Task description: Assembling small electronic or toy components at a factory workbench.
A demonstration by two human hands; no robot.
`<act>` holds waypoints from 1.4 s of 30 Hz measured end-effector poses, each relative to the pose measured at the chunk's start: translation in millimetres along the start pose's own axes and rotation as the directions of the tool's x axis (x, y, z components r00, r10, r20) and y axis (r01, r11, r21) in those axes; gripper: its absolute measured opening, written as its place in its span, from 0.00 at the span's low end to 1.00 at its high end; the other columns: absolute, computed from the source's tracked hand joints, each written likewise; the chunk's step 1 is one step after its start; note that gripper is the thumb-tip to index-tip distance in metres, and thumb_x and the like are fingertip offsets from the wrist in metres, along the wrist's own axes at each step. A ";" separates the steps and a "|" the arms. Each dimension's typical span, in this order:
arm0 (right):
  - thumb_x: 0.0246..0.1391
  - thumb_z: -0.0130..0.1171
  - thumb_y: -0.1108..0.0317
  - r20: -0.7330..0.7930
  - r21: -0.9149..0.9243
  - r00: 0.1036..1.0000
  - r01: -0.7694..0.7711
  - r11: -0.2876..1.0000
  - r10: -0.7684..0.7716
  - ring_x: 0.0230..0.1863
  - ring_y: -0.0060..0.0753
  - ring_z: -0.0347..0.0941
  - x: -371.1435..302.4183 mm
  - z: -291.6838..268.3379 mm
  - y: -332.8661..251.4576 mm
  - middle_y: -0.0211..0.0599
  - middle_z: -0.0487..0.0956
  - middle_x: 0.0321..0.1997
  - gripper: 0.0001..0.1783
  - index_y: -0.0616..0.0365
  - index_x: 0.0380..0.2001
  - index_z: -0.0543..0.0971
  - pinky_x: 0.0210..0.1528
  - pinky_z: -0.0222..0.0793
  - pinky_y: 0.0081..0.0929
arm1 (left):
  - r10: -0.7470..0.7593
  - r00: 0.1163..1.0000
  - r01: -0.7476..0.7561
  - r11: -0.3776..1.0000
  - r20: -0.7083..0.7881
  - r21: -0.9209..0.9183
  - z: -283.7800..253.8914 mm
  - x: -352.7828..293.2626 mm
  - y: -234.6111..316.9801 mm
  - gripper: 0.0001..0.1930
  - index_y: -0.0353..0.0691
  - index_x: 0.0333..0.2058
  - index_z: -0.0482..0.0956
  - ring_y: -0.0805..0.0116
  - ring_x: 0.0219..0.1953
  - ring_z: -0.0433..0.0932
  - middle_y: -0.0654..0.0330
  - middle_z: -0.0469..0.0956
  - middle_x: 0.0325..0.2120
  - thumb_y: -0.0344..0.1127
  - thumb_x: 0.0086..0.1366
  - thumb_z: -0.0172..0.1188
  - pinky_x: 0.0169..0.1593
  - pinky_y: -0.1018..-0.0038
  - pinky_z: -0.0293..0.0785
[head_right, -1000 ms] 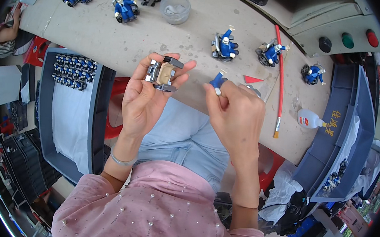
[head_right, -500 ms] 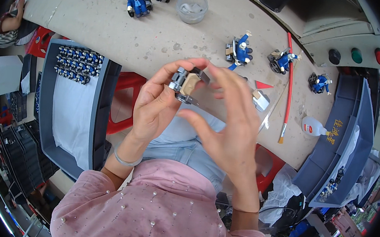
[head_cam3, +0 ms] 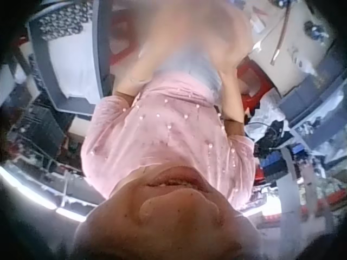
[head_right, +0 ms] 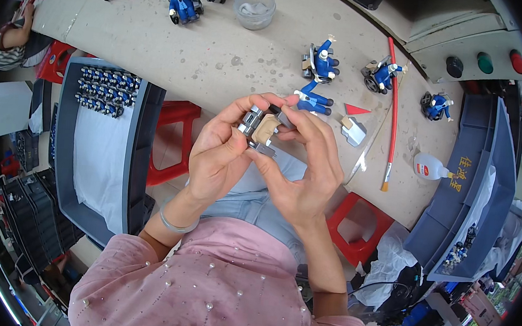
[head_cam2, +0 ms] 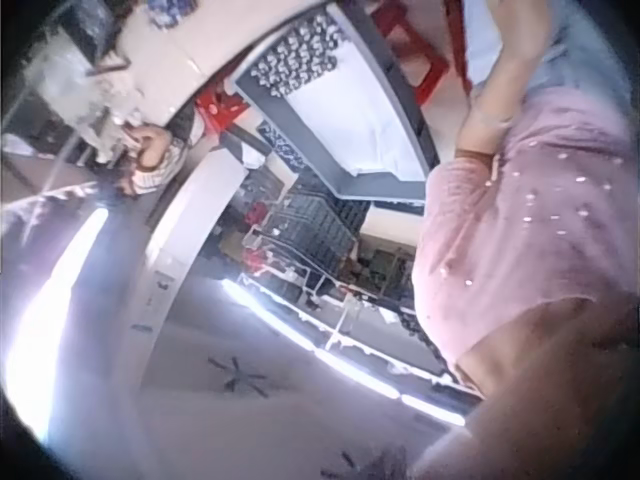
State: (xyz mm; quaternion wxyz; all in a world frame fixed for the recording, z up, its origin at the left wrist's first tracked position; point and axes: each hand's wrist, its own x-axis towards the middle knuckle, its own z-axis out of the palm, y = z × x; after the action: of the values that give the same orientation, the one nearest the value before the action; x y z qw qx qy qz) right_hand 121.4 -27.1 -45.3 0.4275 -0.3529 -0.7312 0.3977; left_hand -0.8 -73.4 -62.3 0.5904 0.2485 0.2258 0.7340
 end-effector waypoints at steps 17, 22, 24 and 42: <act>0.51 0.63 0.63 0.404 0.667 0.816 -0.572 0.477 0.414 0.47 0.28 0.73 -11.0 -26.4 19.9 0.45 0.77 0.46 0.30 0.72 0.53 0.69 0.46 0.71 0.26 | -0.073 0.994 0.038 0.921 0.076 0.388 -14.1 7.6 13.5 0.12 0.33 0.44 0.72 0.64 0.51 0.72 0.49 0.68 0.52 0.32 0.64 0.55 0.53 0.69 0.70; 0.57 0.56 0.57 0.487 0.716 0.791 -0.604 0.349 0.369 0.41 0.31 0.74 -10.9 -26.1 22.0 0.46 0.77 0.42 0.27 0.73 0.48 0.72 0.42 0.71 0.29 | -0.051 0.995 0.010 0.908 0.085 0.419 -14.5 7.2 10.3 0.12 0.33 0.44 0.73 0.65 0.50 0.73 0.51 0.71 0.49 0.29 0.63 0.56 0.50 0.70 0.73; 0.59 0.52 0.55 0.505 0.741 0.774 -0.615 0.268 0.381 0.40 0.34 0.75 -12.4 -26.1 22.3 0.47 0.77 0.41 0.26 0.73 0.45 0.73 0.42 0.71 0.31 | -0.095 0.993 0.061 0.922 0.070 0.383 -14.3 6.3 9.5 0.13 0.33 0.44 0.73 0.66 0.49 0.73 0.52 0.72 0.48 0.31 0.62 0.57 0.49 0.71 0.74; 0.56 0.56 0.56 0.497 0.684 0.765 -0.636 0.358 0.409 0.44 0.35 0.74 -14.1 -18.8 16.1 0.43 0.76 0.44 0.29 0.71 0.53 0.68 0.48 0.69 0.31 | -0.122 0.991 0.100 0.945 0.051 0.311 -16.5 4.2 12.6 0.11 0.35 0.39 0.74 0.65 0.48 0.74 0.52 0.74 0.45 0.37 0.64 0.56 0.50 0.69 0.71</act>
State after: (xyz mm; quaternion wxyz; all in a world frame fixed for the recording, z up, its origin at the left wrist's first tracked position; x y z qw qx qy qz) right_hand 146.7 -26.9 -58.3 0.2970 -0.2742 -0.3489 0.8455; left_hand -21.4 -72.5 -66.8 0.5923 0.3498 0.3306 0.6462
